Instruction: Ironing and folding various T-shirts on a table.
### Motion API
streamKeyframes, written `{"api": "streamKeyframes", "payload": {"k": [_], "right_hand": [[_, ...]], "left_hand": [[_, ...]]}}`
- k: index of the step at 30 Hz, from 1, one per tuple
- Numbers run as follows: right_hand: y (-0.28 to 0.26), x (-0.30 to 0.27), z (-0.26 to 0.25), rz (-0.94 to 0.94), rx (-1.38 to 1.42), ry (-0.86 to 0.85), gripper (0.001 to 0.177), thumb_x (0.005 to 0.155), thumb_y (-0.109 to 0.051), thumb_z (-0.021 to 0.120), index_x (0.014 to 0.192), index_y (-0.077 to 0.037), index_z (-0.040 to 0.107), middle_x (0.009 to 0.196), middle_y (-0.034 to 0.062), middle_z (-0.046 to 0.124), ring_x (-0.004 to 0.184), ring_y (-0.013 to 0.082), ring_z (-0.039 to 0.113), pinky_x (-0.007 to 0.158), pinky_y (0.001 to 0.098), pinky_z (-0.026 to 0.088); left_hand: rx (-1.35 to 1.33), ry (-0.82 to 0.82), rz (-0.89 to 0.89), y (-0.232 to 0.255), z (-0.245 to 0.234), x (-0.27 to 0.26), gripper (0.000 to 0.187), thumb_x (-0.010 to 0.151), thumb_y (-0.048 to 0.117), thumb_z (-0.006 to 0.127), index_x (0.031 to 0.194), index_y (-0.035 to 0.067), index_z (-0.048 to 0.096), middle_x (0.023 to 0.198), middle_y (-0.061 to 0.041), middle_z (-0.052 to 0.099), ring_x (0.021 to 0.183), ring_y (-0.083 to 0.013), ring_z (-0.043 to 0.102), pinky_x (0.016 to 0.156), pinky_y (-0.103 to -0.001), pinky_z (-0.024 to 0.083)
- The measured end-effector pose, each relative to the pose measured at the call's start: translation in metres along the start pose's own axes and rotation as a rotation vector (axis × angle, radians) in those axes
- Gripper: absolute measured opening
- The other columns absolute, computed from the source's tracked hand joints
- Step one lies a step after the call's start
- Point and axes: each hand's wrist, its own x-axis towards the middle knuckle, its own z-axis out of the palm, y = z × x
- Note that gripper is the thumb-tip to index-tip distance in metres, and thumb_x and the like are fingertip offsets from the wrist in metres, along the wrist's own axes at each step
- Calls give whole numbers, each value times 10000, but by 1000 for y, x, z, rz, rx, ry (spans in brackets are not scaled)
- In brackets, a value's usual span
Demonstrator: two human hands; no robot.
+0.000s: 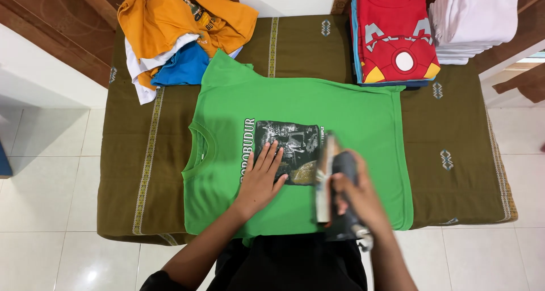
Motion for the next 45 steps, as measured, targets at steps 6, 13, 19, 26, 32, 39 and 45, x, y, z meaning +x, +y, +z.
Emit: {"api": "streamKeyframes", "payload": {"k": [6,13,19,26,32,39,45], "right_hand": [[7,18,-71,-116,146,216,642,952,-142,565,1534,-210,303,771,69,507,439,124,450,391,305,420],[2,39,-60,-56,271,-2,686,940,-142,579,1553,-282,303,765,43,489,418,89,417,369,273,406],[-5,41,44,51,276,-266,756,903,-88,622,1547,-319,302,742,57,495,402,109,438,351,280,411],[-10,35,156,119,178,-527,733,913,-48,606,1521,-300,284,754,27,522,430,113,473,352,286,407],[-28,22,176,101,-124,-932,698,951,-63,593,1556,-225,286,782,22,541,477,107,527,417,273,469],[-30,47,197,159,-358,-1346,712,995,-150,585,1586,-231,197,737,8,492,486,78,498,448,268,480],[-37,30,173,125,-374,-1235,697,991,-150,583,1583,-232,223,751,12,520,483,83,515,448,264,476]], "left_hand": [[-21,28,12,-2,4,-3,707,1002,437,521,1589,96,324,1688,-87,225,1561,-263,190,1221,-558,164],[48,-77,-116,-27,-21,-4,618,989,486,512,1556,290,364,1682,-54,159,1541,-246,145,1163,-656,109],[-25,16,-276,-92,-40,-5,604,1001,460,502,1559,255,396,1696,-56,179,1562,-252,153,1210,-626,130],[-628,178,-284,-124,-63,-6,477,1071,380,467,1456,108,542,1552,-139,520,1497,-288,429,1216,-391,319],[-973,79,-343,-161,-67,-10,541,1099,411,381,1432,26,567,1457,-128,622,1388,-201,524,1192,-325,324],[-1059,-142,-334,-176,-81,-2,665,1070,503,307,1488,20,491,1518,-117,555,1459,-220,458,1190,-346,301],[-894,-24,-294,-141,-85,-11,671,1084,499,304,1484,2,510,1542,-148,540,1486,-265,448,1224,-360,287]]}}
